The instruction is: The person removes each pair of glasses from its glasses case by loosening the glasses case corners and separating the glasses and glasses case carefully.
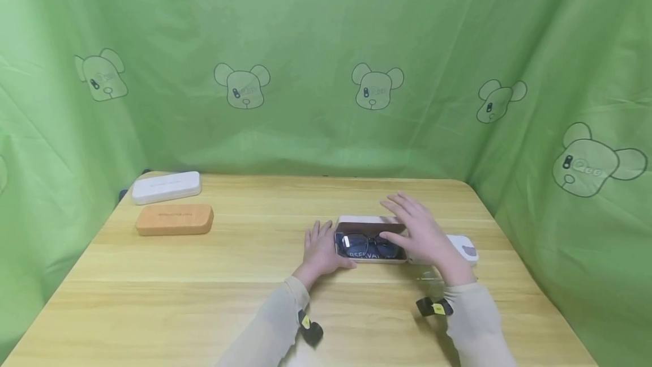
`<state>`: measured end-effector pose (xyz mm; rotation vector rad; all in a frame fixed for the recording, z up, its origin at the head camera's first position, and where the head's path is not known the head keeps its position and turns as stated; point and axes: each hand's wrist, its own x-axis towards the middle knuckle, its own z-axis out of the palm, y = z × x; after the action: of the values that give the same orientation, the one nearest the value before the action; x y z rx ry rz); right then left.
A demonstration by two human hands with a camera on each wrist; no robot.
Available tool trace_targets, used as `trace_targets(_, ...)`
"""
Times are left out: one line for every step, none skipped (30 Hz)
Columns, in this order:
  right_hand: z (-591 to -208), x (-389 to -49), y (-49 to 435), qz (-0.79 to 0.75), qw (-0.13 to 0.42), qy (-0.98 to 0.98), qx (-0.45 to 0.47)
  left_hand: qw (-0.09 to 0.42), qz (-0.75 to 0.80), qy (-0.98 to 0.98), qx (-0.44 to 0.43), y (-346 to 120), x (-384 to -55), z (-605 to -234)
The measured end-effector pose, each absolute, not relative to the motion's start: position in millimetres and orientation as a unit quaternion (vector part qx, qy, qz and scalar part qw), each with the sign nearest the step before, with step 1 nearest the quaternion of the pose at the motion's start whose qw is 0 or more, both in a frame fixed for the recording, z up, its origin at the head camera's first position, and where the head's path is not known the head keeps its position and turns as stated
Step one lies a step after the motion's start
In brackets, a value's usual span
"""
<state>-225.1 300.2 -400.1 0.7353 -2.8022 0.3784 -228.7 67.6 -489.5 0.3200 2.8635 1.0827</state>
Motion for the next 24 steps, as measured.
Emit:
trace_targets(-398.3,-224.1,299.6,0.128,0.115,-0.952,0.253,0.03,0.352,0.93,0.104,67.5,-228.7,-489.3)
trace_targets(-396.7,-223.0,299.0,0.129,0.12,-0.95,0.256,0.031,0.352,0.93,0.104,67.5,-228.9,-489.4)
trace_targets(-395.4,-221.9,298.3,0.129,0.125,-0.949,0.26,0.029,0.353,0.929,0.104,67.4,-228.8,-489.3)
trace_targets(-394.3,-220.9,297.6,0.128,0.131,-0.947,0.264,0.03,0.353,0.929,0.104,67.4,-228.9,-489.3)
trace_targets(-393.1,-219.7,296.9,0.127,0.135,-0.945,0.269,0.029,0.352,0.93,0.104,67.5,-229.3,-489.7)
trace_targets(-392.0,-218.7,296.5,0.125,0.139,-0.944,0.273,0.029,0.351,0.93,0.104,67.5,-229.3,-489.9)
trace_targets(-391.0,-217.5,295.8,0.124,0.144,-0.942,0.277,0.03,0.351,0.93,0.104,67.6,-229.6,-490.3)
trace_targets(-390.3,-216.3,295.0,0.122,0.148,-0.94,0.282,0.03,0.351,0.93,0.104,67.7,-229.7,-490.7)
trace_targets(-389.6,-215.2,294.3,0.121,0.151,-0.938,0.287,0.029,0.351,0.93,0.104,67.8,-229.7,-490.9)
trace_targets(-389.3,-214.6,293.4,0.122,0.153,-0.936,0.292,0.031,0.35,0.93,0.103,67.9,-229.8,-491.1)
trace_targets(-389.2,-214.0,292.5,0.123,0.156,-0.934,0.296,0.032,0.349,0.931,0.102,67.9,-230.3,-491.5)
trace_targets(-389.6,-213.7,291.6,0.124,0.158,-0.932,0.302,0.034,0.349,0.931,0.102,68.0,-230.3,-491.4)
trace_targets(-390.4,-213.6,290.5,0.125,0.161,-0.929,0.308,0.033,0.351,0.93,0.101,68.0,-230.4,-491.5)
trace_targets(-391.7,-213.8,289.7,0.127,0.161,-0.927,0.313,0.033,0.352,0.93,0.101,68.0,-230.4,-491.5)
trace_targets(-393.2,-214.2,288.6,0.129,0.162,-0.925,0.318,0.034,0.351,0.93,0.101,68.0,-230.6,-491.4)
trace_targets(-395.0,-215.0,287.6,0.13,0.163,-0.923,0.323,0.035,0.35,0.931,0.101,68.0,-230.7,-491.2)
trace_targets(-397.1,-215.9,286.6,0.128,0.164,-0.921,0.329,0.035,0.35,0.931,0.101,67.9,-230.9,-491.2)
trace_targets(-399.2,-216.9,285.5,0.127,0.163,-0.92,0.333,0.034,0.35,0.93,0.102,67.9,-230.9,-491.1)
trace_targets(-401.5,-218.0,284.6,0.125,0.162,-0.919,0.337,0.032,0.35,0.93,0.103,67.8,-231.0,-491.2)
trace_targets(-403.8,-219.2,283.7,0.122,0.161,-0.919,0.339,0.033,0.348,0.931,0.103,67.8,-231.1,-491.1)
trace_targets(-405.9,-220.1,282.7,0.119,0.159,-0.919,0.341,0.033,0.346,0.932,0.104,67.8,-231.2,-491.1)
trace_targets(-408.2,-221.2,282.2,0.114,0.157,-0.92,0.341,0.033,0.346,0.932,0.104,67.9,-231.1,-491.2)
trace_targets(-410.4,-222.1,281.7,0.107,0.153,-0.922,0.34,0.032,0.346,0.932,0.104,67.9,-231.1,-491.2)
trace_targets(-412.4,-222.8,281.2,0.102,0.148,-0.924,0.337,0.031,0.347,0.932,0.105,68.0,-231.1,-491.3)
